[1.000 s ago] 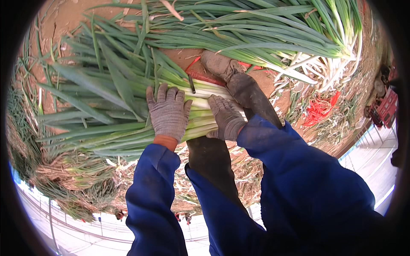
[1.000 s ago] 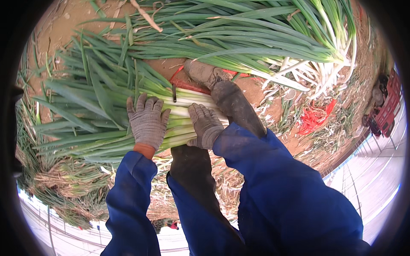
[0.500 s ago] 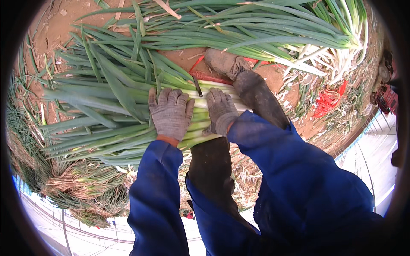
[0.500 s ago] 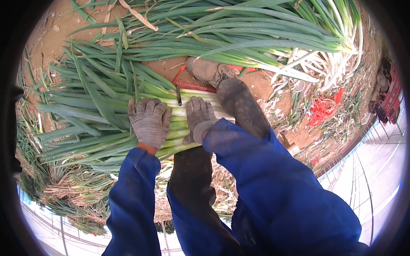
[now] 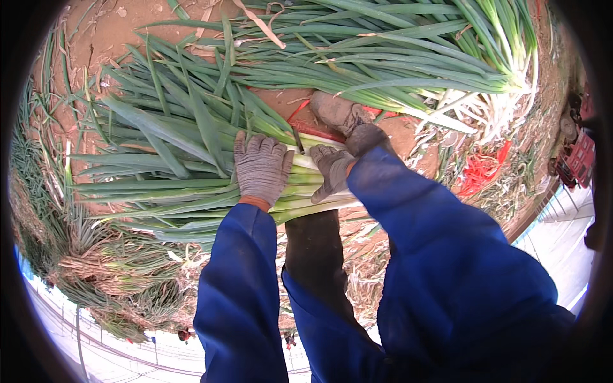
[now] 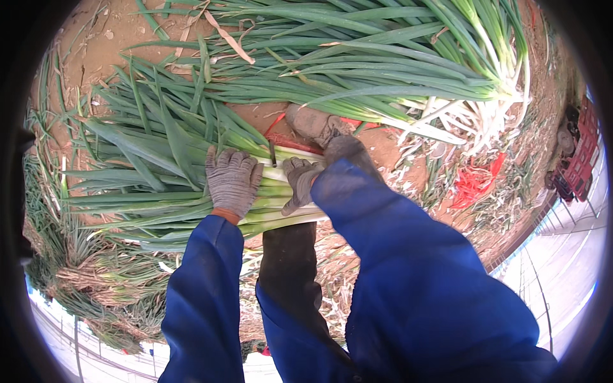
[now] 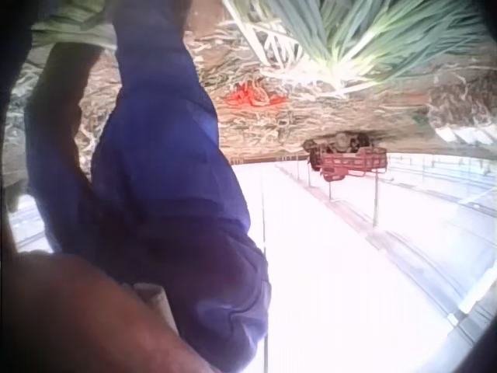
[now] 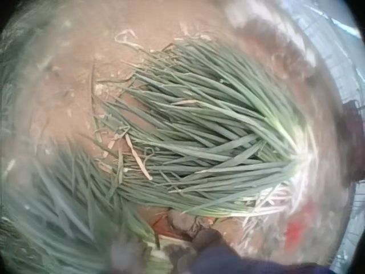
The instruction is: The person gathers loose green onions from a pile on the ground, aligns them into neat bunches, and secures each bunch with a red plastic tie. The person repeats this process to form multiple tied bundles.
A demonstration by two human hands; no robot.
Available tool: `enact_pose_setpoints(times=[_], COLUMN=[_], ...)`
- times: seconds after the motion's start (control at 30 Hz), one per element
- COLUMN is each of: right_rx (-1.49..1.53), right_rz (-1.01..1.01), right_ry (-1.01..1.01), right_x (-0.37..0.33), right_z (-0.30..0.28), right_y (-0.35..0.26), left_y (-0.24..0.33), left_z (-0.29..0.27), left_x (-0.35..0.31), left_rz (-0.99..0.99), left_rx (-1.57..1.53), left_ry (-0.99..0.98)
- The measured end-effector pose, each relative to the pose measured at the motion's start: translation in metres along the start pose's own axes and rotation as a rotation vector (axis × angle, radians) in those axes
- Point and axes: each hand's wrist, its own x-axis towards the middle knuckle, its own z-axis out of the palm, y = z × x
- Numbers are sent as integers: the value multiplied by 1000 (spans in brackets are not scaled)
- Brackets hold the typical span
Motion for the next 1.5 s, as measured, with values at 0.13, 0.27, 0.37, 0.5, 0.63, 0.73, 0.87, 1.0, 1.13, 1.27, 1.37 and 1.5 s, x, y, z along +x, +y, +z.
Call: enact_pose_setpoints(times=[0.13,0.27,0.37,0.5,0.63,0.73,0.87,1.0,1.13,1.27,1.37,1.5], right_rx=[-34,211,-18,-51,-96,-84,-266,-280,-107,45,106,85], right_rz=[97,-227,-118,-158,-103,-126,-140,-167,-210,-183,-255,-324], right_ry=[81,188,69,194,305,274,383,389,496,389,353,142], right_x=[-15,-17,-16,4,-3,-12,-24,-40,-35,-47,-50,-21], right_z=[-62,-63,-37,14,21,16,24,41,51,52,54,19], right_y=[66,103,72,57,38,31,26,19,20,18,31,57], left_y=[-3,-2,-4,-2,4,12,30,42,31,39,42,33], left_z=[1,1,1,2,-7,-29,-44,-64,-47,-51,-52,-45], left_x=[-7,-8,-11,-12,-12,-12,-5,-22,-31,-39,-32,-25], left_rz=[-16,-19,-32,-8,-11,-5,41,39,-11,-31,-69,-51], left_rx=[14,11,22,40,39,136,251,126,87,74,72,105], left_ry=[53,59,81,108,33,-133,-272,-382,-218,-216,-300,-252])
